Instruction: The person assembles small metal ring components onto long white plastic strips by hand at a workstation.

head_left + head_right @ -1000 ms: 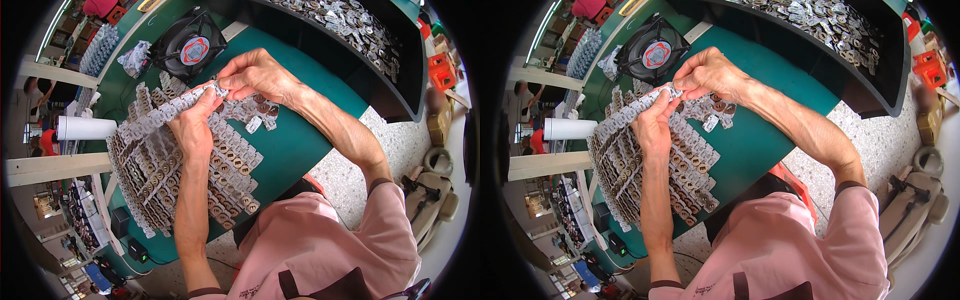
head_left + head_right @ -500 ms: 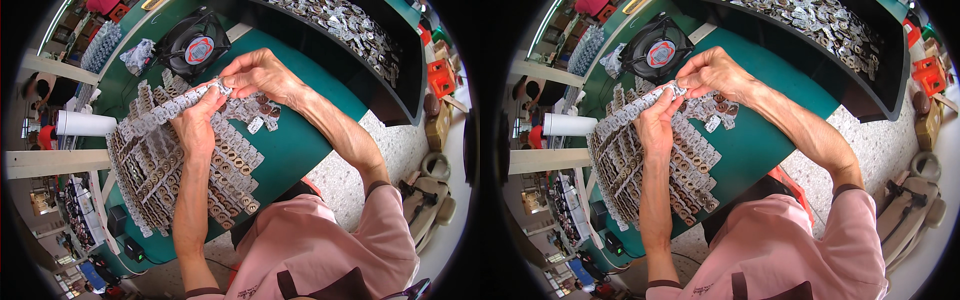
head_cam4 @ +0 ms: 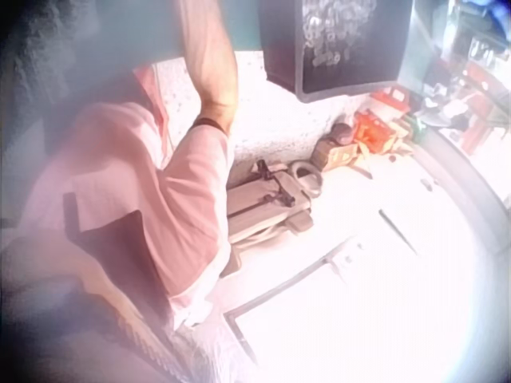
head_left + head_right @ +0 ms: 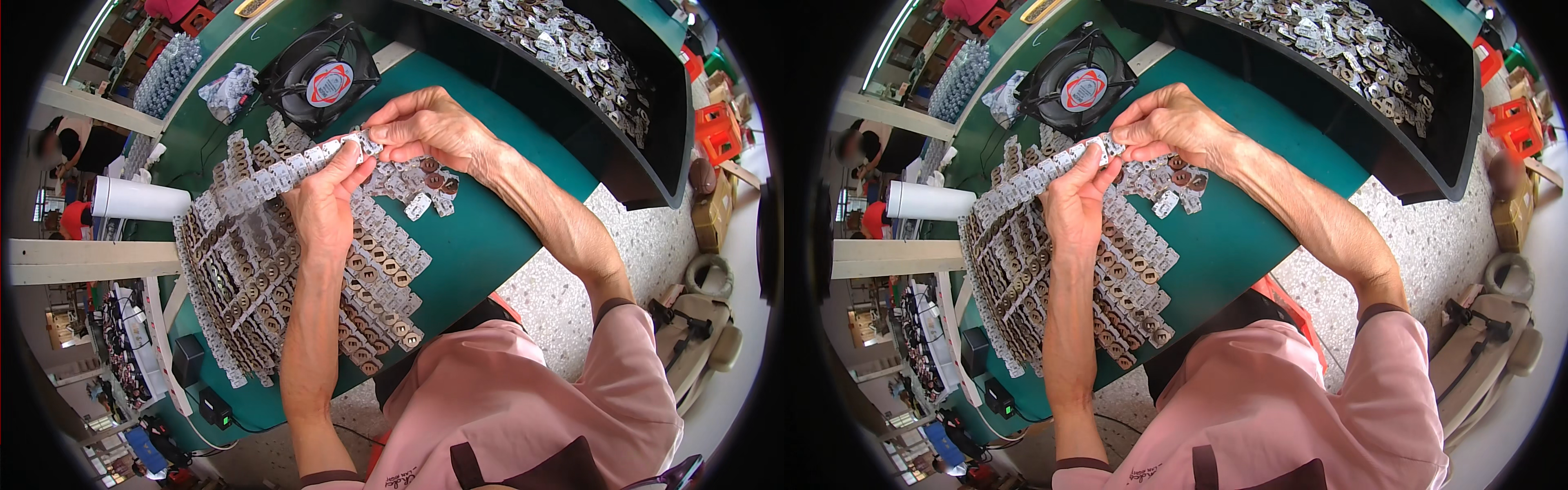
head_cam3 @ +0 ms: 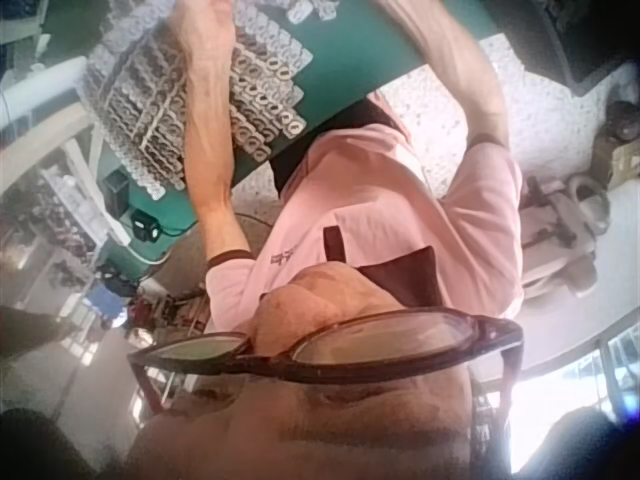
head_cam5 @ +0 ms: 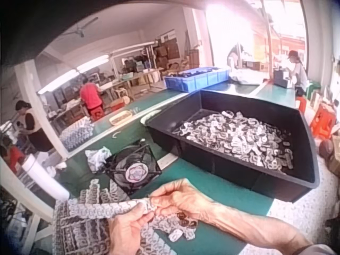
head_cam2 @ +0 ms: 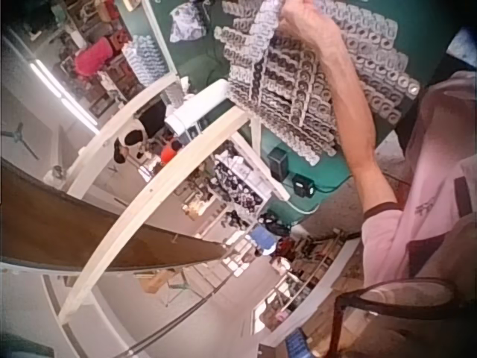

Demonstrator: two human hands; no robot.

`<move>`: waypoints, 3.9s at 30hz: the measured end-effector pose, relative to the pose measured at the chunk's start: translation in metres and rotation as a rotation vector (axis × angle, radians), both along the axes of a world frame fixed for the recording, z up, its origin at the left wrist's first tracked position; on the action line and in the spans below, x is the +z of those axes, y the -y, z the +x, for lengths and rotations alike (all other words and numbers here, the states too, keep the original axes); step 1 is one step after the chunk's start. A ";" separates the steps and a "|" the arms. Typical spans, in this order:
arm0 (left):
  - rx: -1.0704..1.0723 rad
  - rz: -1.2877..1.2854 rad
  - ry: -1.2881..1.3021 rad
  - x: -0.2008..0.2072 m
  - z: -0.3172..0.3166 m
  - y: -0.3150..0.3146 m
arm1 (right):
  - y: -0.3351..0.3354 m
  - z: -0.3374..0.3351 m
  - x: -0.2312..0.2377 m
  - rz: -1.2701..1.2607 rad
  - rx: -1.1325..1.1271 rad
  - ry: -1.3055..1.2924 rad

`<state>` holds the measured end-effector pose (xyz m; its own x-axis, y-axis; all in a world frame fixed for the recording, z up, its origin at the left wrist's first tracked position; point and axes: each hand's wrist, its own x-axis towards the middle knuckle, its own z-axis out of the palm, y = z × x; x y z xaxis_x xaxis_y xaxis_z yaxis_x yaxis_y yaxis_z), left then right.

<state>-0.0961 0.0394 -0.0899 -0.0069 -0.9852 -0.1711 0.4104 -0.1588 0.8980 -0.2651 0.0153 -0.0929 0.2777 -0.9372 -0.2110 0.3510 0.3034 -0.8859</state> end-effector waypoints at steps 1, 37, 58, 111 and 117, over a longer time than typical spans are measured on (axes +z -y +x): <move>-0.011 0.002 -0.002 0.000 0.000 0.000 | 0.000 0.000 0.000 0.000 0.000 0.000; -0.011 -0.095 0.084 0.001 -0.004 -0.002 | 0.000 -0.004 -0.007 -0.189 0.050 -0.089; -0.031 -0.035 0.029 0.000 -0.002 0.001 | 0.000 -0.004 -0.005 -0.150 0.032 -0.102; 0.049 -0.063 0.077 0.002 -0.004 -0.001 | -0.006 0.008 -0.003 -0.323 -0.046 -0.214; 0.077 -0.067 0.104 0.002 -0.007 0.000 | 0.000 0.011 -0.009 -0.406 -0.070 -0.269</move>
